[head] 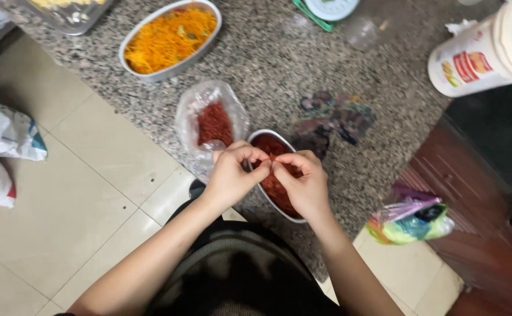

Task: Transferring shredded food from a plastic bag into a container.

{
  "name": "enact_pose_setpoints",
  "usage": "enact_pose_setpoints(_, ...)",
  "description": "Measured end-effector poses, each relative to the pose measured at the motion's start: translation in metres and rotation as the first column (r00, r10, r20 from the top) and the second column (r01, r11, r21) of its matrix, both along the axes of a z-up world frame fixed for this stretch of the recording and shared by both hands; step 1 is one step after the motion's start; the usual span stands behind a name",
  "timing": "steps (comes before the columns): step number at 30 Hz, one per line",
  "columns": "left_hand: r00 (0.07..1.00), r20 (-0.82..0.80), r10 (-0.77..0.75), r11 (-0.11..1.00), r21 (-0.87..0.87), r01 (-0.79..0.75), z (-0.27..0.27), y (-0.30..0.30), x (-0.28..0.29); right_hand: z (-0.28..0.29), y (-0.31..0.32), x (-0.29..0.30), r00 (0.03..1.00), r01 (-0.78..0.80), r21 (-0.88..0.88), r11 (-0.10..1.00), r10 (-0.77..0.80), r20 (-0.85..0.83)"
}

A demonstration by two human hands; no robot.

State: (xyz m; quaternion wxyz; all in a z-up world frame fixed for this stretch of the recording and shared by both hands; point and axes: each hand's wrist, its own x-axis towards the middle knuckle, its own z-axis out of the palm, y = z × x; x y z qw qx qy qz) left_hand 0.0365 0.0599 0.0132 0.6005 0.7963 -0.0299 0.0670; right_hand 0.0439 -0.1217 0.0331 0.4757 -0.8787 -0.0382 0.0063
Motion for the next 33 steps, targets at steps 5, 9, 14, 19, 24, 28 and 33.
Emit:
enact_pose_setpoints(5, 0.993, -0.102, -0.052, 0.998, -0.038, 0.049, 0.006, -0.034, -0.006, 0.006, -0.037, -0.019, 0.999, 0.023, -0.15, 0.988, -0.016, 0.046)
enact_pose_setpoints(9, 0.989, -0.115, -0.095, 0.995, 0.007, 0.096, -0.002, -0.056, -0.013, 0.002, -0.059, -0.027, 0.997, 0.004, -0.233, 0.972, 0.014, 0.074)
enact_pose_setpoints(14, 0.984, -0.15, -0.1, 0.995, -0.01, 0.1, 0.002, -0.072, -0.021, -0.002, -0.076, -0.032, 0.995, -0.007, -0.226, 0.974, 0.029, 0.094)
enact_pose_setpoints(19, 0.959, -0.261, -0.106, 0.994, -0.041, 0.098, 0.006, -0.075, -0.024, -0.008, -0.085, -0.03, 0.998, -0.062, -0.132, 0.989, 0.065, 0.02)
enact_pose_setpoints(24, 0.959, -0.26, -0.112, 0.982, -0.174, 0.068, -0.013, -0.075, -0.03, -0.011, -0.081, -0.028, 0.992, -0.084, -0.002, 0.996, 0.083, -0.096)
enact_pose_setpoints(28, 0.931, -0.329, -0.157, 0.921, -0.389, 0.018, -0.032, -0.074, -0.03, -0.035, -0.095, -0.024, 0.992, -0.054, 0.052, 0.997, 0.06, -0.115)
enact_pose_setpoints(33, 0.921, -0.365, -0.139, 0.942, -0.334, 0.01, -0.024, -0.072, -0.025, -0.037, -0.099, -0.025, 0.983, -0.057, 0.179, 0.982, 0.086, -0.159)
